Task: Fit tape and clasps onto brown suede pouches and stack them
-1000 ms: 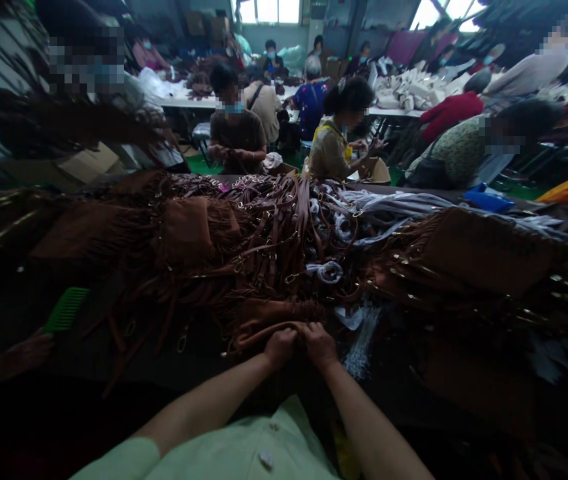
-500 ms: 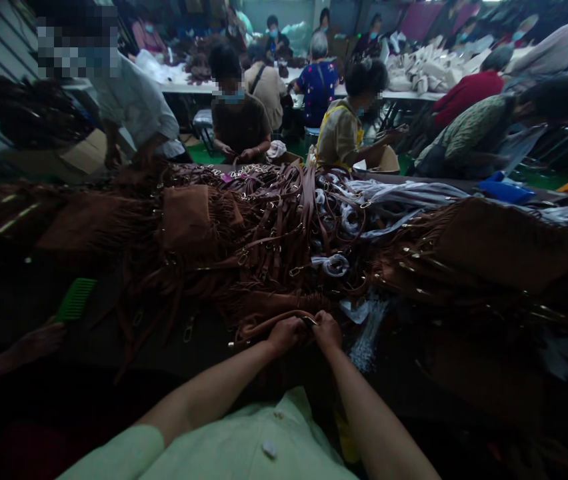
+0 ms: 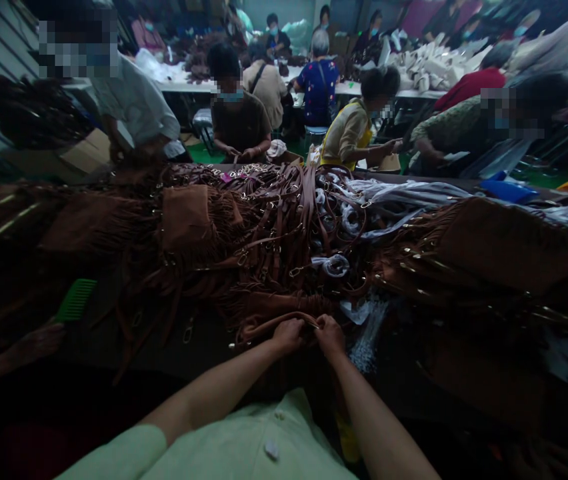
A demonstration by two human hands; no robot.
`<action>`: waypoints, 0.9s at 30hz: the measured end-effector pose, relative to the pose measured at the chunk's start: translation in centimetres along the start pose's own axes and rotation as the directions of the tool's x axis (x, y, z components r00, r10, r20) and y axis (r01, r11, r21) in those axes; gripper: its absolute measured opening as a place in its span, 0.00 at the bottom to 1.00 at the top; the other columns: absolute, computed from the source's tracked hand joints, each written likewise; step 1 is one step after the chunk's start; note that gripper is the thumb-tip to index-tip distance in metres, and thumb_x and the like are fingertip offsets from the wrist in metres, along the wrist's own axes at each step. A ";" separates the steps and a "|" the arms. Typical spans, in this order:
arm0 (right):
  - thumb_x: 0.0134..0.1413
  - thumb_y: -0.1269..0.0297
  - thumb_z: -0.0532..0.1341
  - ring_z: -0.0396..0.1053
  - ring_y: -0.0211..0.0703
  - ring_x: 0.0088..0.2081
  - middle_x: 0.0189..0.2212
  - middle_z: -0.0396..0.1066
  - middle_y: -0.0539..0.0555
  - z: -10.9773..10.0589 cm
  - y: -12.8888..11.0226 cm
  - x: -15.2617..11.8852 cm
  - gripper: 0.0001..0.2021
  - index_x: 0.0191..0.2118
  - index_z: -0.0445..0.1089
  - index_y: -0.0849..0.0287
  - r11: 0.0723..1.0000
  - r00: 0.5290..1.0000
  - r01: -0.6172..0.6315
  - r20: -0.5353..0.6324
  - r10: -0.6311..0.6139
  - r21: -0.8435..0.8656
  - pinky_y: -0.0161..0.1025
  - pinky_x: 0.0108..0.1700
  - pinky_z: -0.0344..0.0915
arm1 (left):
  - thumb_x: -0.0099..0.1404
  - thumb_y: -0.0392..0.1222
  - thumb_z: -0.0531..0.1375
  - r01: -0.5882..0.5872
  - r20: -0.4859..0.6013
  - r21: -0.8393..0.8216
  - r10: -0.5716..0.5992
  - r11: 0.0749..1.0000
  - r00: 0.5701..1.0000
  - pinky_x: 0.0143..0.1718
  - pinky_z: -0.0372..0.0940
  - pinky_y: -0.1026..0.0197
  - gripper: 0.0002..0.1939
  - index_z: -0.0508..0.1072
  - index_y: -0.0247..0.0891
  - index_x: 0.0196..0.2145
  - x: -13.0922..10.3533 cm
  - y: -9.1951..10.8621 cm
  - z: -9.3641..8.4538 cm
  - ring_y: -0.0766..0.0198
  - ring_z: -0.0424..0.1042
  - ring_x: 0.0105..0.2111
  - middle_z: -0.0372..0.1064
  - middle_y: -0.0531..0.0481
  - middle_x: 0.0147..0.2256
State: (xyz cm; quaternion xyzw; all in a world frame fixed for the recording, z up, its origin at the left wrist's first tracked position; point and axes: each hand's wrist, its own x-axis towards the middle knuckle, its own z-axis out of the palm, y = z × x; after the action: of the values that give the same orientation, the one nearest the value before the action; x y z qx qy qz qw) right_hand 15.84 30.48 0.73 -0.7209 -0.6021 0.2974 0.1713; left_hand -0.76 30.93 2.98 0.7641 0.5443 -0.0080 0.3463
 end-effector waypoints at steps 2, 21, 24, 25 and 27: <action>0.42 0.71 0.57 0.63 0.36 0.31 0.28 0.67 0.49 -0.2 -0.2 0.1 0.05 0.29 0.68 0.58 1.000 1.000 -0.008 0.010 0.009 -0.006 0.31 0.33 0.55 | 0.57 0.34 0.56 -0.005 -0.033 -0.012 0.005 1.000 0.999 0.46 0.65 0.56 0.16 0.69 0.39 0.44 0.0 -0.3 0.5 0.54 0.70 0.44 0.71 0.45 0.42; 0.56 0.70 0.54 0.61 0.43 0.40 0.37 0.68 0.54 -0.4 -0.9 -2.8 0.13 0.42 0.72 0.51 0.719 0.871 0.491 0.241 -0.429 -0.492 0.37 0.41 0.53 | 0.65 0.38 0.55 -0.456 -0.243 -0.004 0.442 0.890 0.864 0.50 0.59 0.58 0.09 0.74 0.37 0.39 -1.4 -2.2 2.8 0.61 0.65 0.45 0.69 0.47 0.42; 0.53 0.69 0.56 0.63 0.42 0.41 0.38 0.69 0.53 -2.1 -1.9 -2.6 0.11 0.40 0.73 0.52 0.748 0.861 0.502 0.334 -0.384 -0.434 0.37 0.43 0.53 | 0.63 0.35 0.56 -0.446 -0.183 -0.042 0.432 0.894 0.883 0.45 0.61 0.60 0.07 0.74 0.35 0.33 -0.9 -2.0 2.4 0.62 0.68 0.40 0.71 0.47 0.36; 0.53 0.67 0.57 0.63 0.42 0.40 0.36 0.70 0.52 -2.9 -2.2 -2.0 0.09 0.38 0.73 0.52 0.766 0.858 0.497 0.362 -0.365 -0.407 0.37 0.42 0.54 | 0.62 0.34 0.56 -0.418 -0.169 -0.072 0.402 0.906 0.900 0.44 0.62 0.62 0.07 0.74 0.35 0.32 -0.7 -1.9 2.1 0.63 0.68 0.38 0.71 0.47 0.35; 0.55 0.63 0.56 0.64 0.40 0.37 0.33 0.71 0.51 -4.3 -3.2 -0.2 0.09 0.34 0.74 0.52 0.804 0.881 0.449 0.344 -0.326 -0.389 0.36 0.41 0.54 | 0.61 0.33 0.56 -0.343 -0.158 -0.168 0.318 0.924 0.935 0.41 0.62 0.64 0.07 0.74 0.35 0.30 -0.4 -1.8 1.6 0.65 0.69 0.35 0.72 0.48 0.34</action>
State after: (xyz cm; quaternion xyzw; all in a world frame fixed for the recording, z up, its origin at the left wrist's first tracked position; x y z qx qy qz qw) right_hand 16.15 31.49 6.01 -0.5556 -0.8073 0.1974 -0.0262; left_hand -1.85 30.01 1.02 0.8067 0.4267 0.1523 0.3794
